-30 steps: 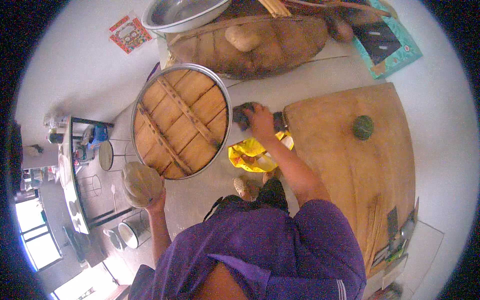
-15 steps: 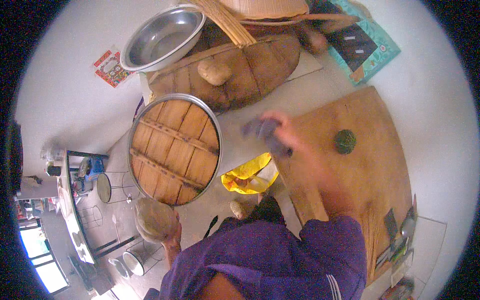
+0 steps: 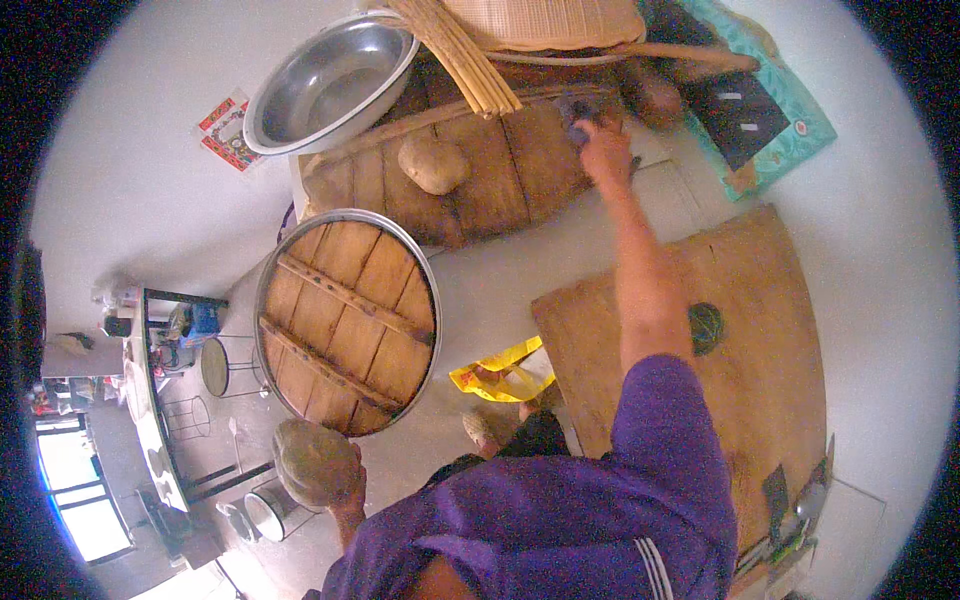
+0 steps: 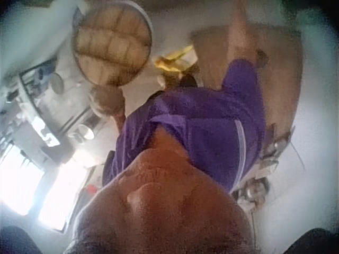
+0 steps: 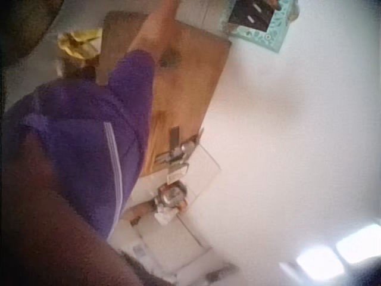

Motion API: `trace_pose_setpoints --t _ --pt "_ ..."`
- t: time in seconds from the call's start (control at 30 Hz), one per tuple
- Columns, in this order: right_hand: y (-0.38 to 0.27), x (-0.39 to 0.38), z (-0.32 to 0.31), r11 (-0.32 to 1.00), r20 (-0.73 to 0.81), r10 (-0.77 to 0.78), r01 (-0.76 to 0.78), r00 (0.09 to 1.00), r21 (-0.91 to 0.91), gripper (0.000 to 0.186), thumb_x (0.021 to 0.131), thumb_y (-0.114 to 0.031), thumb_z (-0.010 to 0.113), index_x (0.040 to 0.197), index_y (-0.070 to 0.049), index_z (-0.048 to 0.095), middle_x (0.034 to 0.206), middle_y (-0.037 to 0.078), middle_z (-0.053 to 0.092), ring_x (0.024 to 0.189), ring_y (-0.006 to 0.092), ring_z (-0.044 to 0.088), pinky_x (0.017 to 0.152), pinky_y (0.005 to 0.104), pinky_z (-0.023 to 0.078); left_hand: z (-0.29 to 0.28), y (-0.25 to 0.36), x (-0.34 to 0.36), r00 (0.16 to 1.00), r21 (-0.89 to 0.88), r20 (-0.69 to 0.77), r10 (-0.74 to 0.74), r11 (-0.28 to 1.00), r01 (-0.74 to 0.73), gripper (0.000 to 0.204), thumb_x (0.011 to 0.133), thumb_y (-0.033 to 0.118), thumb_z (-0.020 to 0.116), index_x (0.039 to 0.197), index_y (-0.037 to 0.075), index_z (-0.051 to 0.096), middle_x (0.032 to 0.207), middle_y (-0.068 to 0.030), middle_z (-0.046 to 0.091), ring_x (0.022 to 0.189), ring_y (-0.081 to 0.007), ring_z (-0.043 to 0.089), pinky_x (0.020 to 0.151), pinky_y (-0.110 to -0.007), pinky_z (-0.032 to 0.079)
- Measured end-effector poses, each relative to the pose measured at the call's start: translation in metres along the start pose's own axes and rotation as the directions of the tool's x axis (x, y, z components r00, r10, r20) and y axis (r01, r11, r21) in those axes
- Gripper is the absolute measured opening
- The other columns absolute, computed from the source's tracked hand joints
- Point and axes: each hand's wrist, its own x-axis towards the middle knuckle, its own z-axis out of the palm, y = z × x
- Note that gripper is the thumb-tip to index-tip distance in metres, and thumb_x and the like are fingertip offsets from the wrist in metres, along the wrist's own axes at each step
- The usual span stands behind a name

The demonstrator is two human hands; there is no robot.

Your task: The person stir-fries green vegetables in a wok, adds sliced white vegetables, and continues to stir-fry the mixture. The person also wipes the kitchen counter with a cloth.

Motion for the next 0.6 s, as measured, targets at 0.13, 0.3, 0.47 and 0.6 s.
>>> trace_pose_setpoints --t 0.13,0.3,0.47,0.6 --pt "-0.089 -0.102 -0.016 0.98 -0.178 -0.015 0.05 0.984 0.192 0.042 0.064 0.009 0.05 0.096 -0.014 0.063 0.104 0.016 0.054 0.095 0.0361 0.052 0.079 0.0412 0.043 0.016 -0.005 0.014 0.994 -0.035 0.11 -0.022 0.999 0.026 0.051 0.079 0.037 0.058 0.122 0.016 0.043 0.122 -0.0063 0.048 0.111 -0.03 0.043 0.083 -0.047 0.045" --pt "-0.197 -0.221 -0.053 0.819 0.387 -0.246 -0.023 0.889 0.573 0.043 0.068 0.005 0.049 0.104 -0.014 0.06 0.115 0.015 0.051 0.105 0.0354 0.048 0.089 0.0411 0.04 0.005 0.004 0.008 0.995 0.449 0.055 0.078 0.888 -0.094 0.057 0.076 0.035 0.062 0.126 0.018 0.039 0.126 -0.0052 0.045 0.114 -0.0273 0.042 0.089 -0.046 0.042" --pt "-0.154 -0.198 -0.043 0.908 0.374 -0.112 -0.059 0.92 0.416 0.041 0.07 0.001 0.048 0.107 -0.013 0.059 0.111 0.014 0.053 0.101 0.0368 0.049 0.088 0.0411 0.041 0.035 -0.001 0.005 0.995 0.212 0.091 0.05 0.975 -0.069 0.055 0.077 0.026 0.063 0.125 0.019 0.038 0.125 -0.0028 0.046 0.113 -0.0218 0.043 0.094 -0.044 0.037" --pt "-0.177 -0.219 -0.002 0.988 0.21 -0.072 0.041 0.975 0.15 0.039 0.069 -0.002 0.052 0.105 -0.014 0.059 0.116 0.014 0.049 0.096 0.0359 0.049 0.081 0.0415 0.043 -0.028 0.02 0.016 0.983 0.037 0.16 -0.086 0.996 0.081 0.063 0.075 0.046 0.061 0.129 0.022 0.038 0.133 -0.0102 0.038 0.118 -0.0357 0.04 0.085 -0.052 0.045"
